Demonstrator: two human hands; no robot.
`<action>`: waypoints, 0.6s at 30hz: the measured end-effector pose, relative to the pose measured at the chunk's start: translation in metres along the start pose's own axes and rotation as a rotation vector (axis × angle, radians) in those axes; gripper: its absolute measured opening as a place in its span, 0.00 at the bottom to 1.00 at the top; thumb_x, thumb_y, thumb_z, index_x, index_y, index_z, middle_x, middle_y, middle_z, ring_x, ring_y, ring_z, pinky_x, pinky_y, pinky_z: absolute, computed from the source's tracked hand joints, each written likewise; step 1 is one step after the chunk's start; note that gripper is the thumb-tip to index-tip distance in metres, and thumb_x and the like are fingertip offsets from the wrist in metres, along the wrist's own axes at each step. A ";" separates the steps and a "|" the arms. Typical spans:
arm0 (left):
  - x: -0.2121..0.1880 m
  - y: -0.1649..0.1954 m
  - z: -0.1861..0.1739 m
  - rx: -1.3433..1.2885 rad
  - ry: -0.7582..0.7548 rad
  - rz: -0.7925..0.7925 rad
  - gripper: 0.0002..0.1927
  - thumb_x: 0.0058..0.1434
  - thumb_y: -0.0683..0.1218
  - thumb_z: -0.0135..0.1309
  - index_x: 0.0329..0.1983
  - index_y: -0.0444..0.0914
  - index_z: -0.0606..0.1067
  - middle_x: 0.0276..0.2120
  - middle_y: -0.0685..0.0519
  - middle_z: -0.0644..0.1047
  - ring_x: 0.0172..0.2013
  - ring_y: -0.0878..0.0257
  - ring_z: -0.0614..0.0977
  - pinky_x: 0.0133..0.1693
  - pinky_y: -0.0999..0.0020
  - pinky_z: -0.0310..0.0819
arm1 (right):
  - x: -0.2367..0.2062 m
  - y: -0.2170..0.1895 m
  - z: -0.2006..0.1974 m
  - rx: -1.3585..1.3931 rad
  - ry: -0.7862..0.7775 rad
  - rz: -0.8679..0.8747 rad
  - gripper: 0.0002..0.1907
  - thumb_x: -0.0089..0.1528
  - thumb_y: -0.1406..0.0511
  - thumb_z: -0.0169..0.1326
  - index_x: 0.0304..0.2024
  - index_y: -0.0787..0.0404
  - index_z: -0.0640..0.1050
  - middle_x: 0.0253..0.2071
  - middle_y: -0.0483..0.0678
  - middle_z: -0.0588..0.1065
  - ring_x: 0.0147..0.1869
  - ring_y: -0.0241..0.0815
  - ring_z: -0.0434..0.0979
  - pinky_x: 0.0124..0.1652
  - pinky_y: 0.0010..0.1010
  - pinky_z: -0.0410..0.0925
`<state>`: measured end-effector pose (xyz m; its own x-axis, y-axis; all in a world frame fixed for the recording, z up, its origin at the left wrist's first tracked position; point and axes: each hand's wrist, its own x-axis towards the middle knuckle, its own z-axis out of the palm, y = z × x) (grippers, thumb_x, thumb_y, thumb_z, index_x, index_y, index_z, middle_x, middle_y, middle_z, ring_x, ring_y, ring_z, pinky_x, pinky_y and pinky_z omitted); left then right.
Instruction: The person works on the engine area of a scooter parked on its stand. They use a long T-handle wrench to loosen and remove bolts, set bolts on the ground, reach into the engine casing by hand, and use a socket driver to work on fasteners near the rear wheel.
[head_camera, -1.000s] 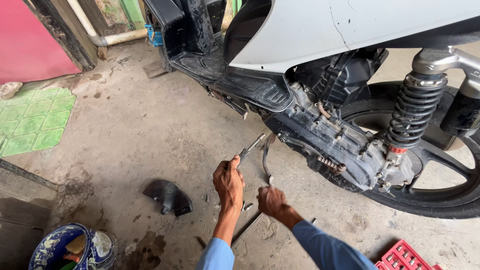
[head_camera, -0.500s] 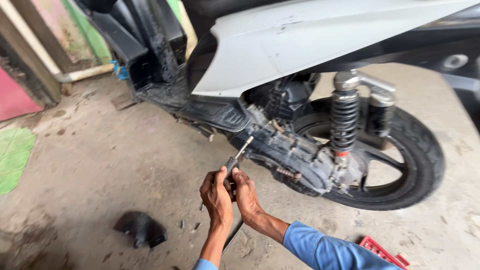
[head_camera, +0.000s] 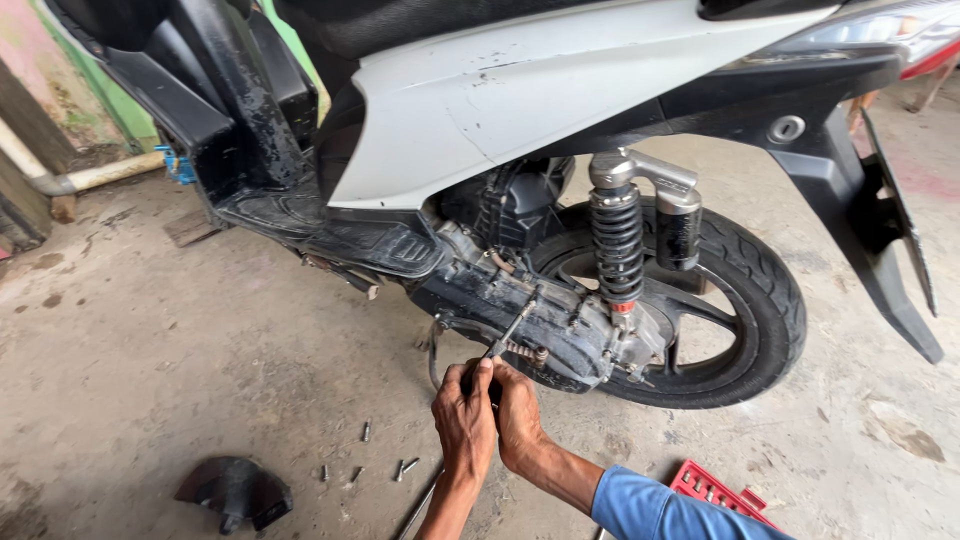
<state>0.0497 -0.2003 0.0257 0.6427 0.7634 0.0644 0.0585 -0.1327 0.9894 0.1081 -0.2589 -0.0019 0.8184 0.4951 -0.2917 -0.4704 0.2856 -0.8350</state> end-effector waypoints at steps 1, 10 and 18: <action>0.000 0.000 0.005 0.002 -0.011 0.007 0.20 0.64 0.57 0.53 0.42 0.35 0.79 0.34 0.44 0.83 0.37 0.51 0.85 0.40 0.57 0.76 | 0.002 -0.002 -0.003 0.022 0.005 0.011 0.18 0.70 0.55 0.43 0.35 0.62 0.74 0.32 0.46 0.70 0.38 0.41 0.67 0.41 0.35 0.65; -0.004 -0.001 0.024 0.135 -0.012 0.022 0.18 0.66 0.55 0.52 0.43 0.35 0.77 0.35 0.41 0.84 0.37 0.47 0.86 0.40 0.54 0.79 | 0.012 -0.006 -0.019 0.200 0.059 0.131 0.13 0.67 0.59 0.43 0.38 0.59 0.75 0.34 0.46 0.72 0.41 0.42 0.71 0.42 0.36 0.69; -0.010 0.002 0.026 0.268 -0.078 0.059 0.17 0.67 0.54 0.50 0.43 0.35 0.74 0.32 0.40 0.83 0.34 0.48 0.87 0.37 0.55 0.79 | 0.013 -0.005 -0.026 0.203 0.099 0.103 0.15 0.67 0.58 0.42 0.36 0.60 0.74 0.32 0.47 0.71 0.37 0.42 0.69 0.38 0.39 0.67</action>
<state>0.0629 -0.2247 0.0236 0.7071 0.7000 0.1000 0.2128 -0.3456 0.9139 0.1299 -0.2754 -0.0142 0.7860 0.4506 -0.4233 -0.6020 0.4018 -0.6900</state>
